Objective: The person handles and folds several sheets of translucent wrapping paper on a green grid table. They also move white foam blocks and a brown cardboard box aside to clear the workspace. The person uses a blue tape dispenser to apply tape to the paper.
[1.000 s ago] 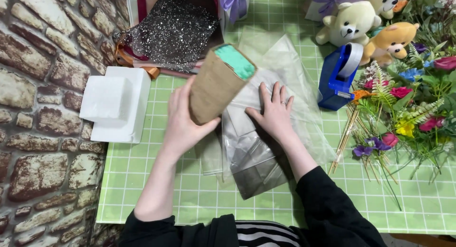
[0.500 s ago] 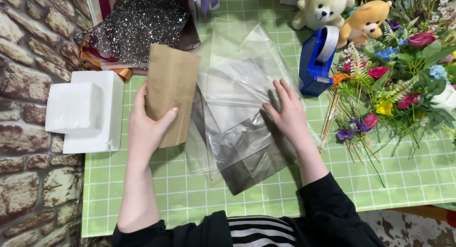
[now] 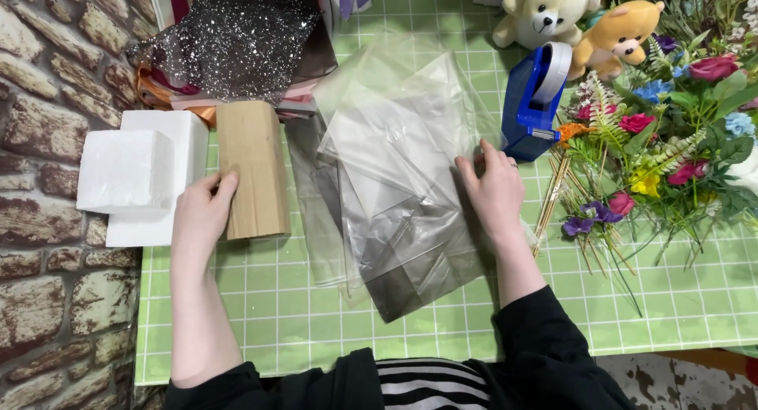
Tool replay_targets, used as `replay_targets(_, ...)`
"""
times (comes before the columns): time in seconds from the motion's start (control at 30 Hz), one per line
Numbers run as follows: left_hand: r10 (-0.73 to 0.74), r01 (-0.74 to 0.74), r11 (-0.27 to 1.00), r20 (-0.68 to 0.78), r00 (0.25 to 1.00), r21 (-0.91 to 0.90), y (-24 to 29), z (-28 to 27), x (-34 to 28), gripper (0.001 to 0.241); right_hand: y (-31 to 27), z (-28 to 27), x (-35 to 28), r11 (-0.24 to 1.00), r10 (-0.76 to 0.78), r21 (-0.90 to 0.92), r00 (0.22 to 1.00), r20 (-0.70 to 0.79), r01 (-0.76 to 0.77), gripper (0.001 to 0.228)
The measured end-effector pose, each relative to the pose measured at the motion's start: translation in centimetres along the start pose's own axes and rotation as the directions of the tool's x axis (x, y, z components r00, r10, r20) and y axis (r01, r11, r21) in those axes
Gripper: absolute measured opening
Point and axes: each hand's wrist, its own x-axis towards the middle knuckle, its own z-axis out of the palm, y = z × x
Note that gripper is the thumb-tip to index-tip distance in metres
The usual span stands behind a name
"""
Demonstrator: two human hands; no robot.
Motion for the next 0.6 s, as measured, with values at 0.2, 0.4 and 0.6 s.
replay_targets(0.2,0.370,-0.438,0.895,-0.407,0.835,-0.086,3.9,2.3,-2.5,0.017,-1.1,-0.9,0.6,0.778,0.280,0.550,0.951,0.130,-0.304,0.017)
replay_targets(0.4,0.385,-0.179,0.732,0.182,0.905,-0.658,8.2,12.1,-3.8,0.023,-3.4,-2.6,-0.4,-0.120,0.282,0.928,0.884,0.372,-0.353,0.026)
replay_targets(0.6,0.368,0.153,0.375,0.299,0.881,-0.914,11.2,18.1,-3.4,0.054,-3.7,-1.1,-1.8,-0.191,0.211,0.897,0.876,0.433,-0.398,0.032)
